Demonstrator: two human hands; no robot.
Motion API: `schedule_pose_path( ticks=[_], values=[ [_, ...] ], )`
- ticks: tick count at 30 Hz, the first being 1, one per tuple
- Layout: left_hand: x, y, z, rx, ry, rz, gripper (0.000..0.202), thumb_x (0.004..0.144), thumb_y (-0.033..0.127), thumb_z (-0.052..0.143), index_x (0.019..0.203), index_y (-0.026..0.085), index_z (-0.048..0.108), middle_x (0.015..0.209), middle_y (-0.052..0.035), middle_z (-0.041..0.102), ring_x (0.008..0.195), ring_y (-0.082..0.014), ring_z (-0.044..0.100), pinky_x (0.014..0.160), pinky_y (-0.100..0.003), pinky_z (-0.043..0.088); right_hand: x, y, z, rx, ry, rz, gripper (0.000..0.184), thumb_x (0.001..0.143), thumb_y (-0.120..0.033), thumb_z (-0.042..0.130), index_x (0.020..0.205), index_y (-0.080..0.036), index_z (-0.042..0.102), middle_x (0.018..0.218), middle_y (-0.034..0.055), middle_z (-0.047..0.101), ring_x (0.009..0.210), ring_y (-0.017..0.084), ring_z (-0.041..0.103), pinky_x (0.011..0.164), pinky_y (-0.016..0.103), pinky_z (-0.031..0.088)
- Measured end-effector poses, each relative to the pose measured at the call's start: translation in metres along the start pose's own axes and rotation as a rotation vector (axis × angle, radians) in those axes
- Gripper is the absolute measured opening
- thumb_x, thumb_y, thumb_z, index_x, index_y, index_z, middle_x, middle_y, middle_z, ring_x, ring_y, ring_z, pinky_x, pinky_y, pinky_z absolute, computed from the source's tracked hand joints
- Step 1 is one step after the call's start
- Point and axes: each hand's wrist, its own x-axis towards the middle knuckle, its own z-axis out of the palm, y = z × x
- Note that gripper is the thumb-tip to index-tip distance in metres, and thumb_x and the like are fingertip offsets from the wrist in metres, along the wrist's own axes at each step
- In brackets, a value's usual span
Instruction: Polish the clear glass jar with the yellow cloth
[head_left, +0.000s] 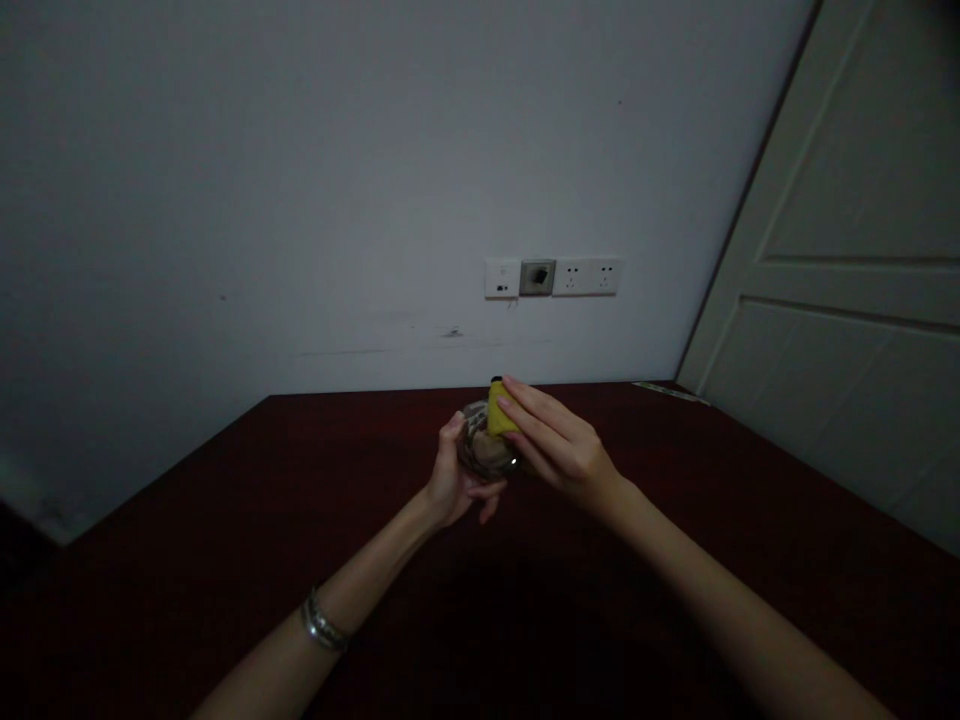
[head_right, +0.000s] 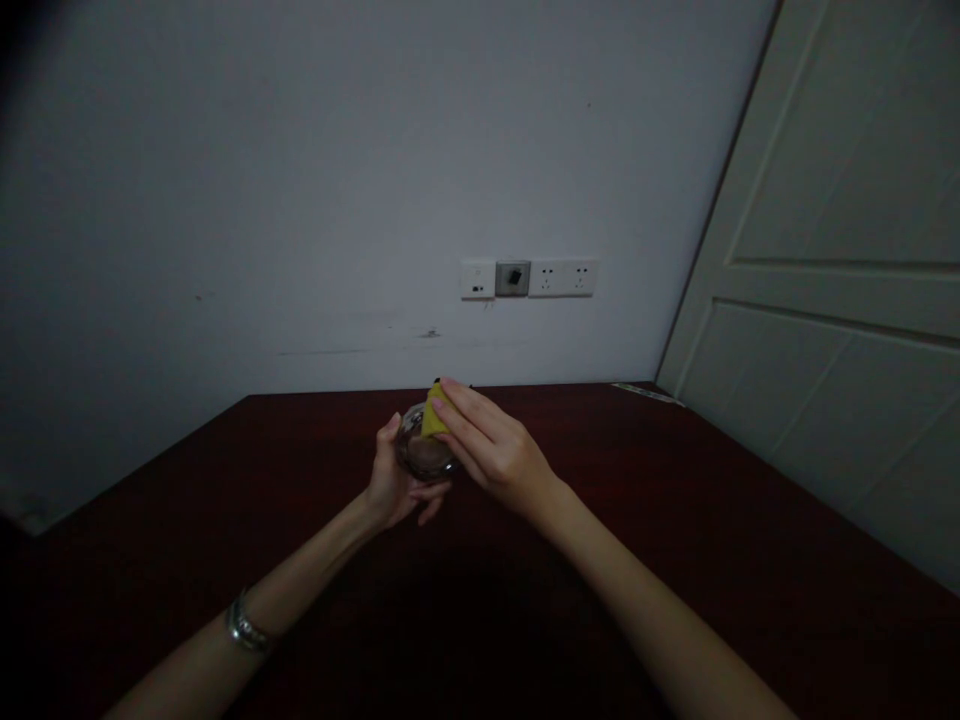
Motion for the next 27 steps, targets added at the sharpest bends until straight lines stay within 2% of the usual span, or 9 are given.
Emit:
schedule_pose_path(
  ticks=[9, 15, 19, 23, 27],
  values=[
    [-0.002, 0.009, 0.002, -0.11, -0.043, -0.086, 0.069, 0.078, 0.076, 0.025, 0.08, 0.016, 0.058, 0.049, 0.005, 0.045, 0.028, -0.0043, 0.022, 0.024, -0.021, 0.039, -0.002, -0.001, 0.001, 0.013, 0.058, -0.001, 0.055, 0.085, -0.004, 0.054, 0.138, -0.011, 0.041, 0.138, 0.02, 0.047, 0.128, 0.026, 0.047, 0.101, 0.046, 0.049],
    [0.002, 0.01, 0.002, -0.147, 0.033, -0.147, 0.075, 0.073, 0.082, 0.023, 0.07, 0.016, 0.057, 0.042, 0.0058, 0.038, 0.027, -0.0047, 0.021, 0.023, -0.022, 0.037, -0.006, -0.001, 0.005, -0.011, 0.082, -0.056, 0.056, 0.081, -0.006, 0.058, 0.135, -0.011, 0.044, 0.136, 0.0186, 0.051, 0.126, 0.028, 0.048, 0.097, 0.047, 0.052],
    [0.006, 0.012, 0.003, -0.174, 0.072, -0.195, 0.077, 0.072, 0.083, 0.021, 0.064, 0.015, 0.057, 0.04, 0.0048, 0.038, 0.027, -0.0044, 0.019, 0.022, -0.022, 0.036, -0.007, -0.001, 0.01, -0.044, 0.081, -0.069, 0.051, 0.08, -0.007, 0.06, 0.129, -0.008, 0.05, 0.129, 0.0199, 0.056, 0.126, 0.029, 0.049, 0.096, 0.048, 0.053],
    [0.006, 0.015, 0.007, -0.205, 0.165, -0.243, 0.079, 0.071, 0.084, 0.016, 0.057, 0.016, 0.054, 0.037, 0.0042, 0.037, 0.025, -0.0047, 0.019, 0.02, -0.021, 0.033, -0.007, -0.004, 0.012, -0.069, 0.071, -0.094, 0.044, 0.078, -0.007, 0.061, 0.122, -0.004, 0.056, 0.122, 0.0219, 0.061, 0.123, 0.029, 0.051, 0.095, 0.046, 0.053],
    [0.005, 0.016, 0.009, -0.227, 0.22, -0.247, 0.077, 0.073, 0.082, 0.019, 0.056, 0.016, 0.054, 0.036, 0.0037, 0.038, 0.024, -0.0052, 0.021, 0.019, -0.021, 0.031, -0.006, -0.006, 0.013, -0.1, 0.064, -0.105, 0.041, 0.08, -0.009, 0.059, 0.121, -0.005, 0.057, 0.119, 0.021, 0.063, 0.123, 0.028, 0.052, 0.092, 0.044, 0.055]
  ],
)
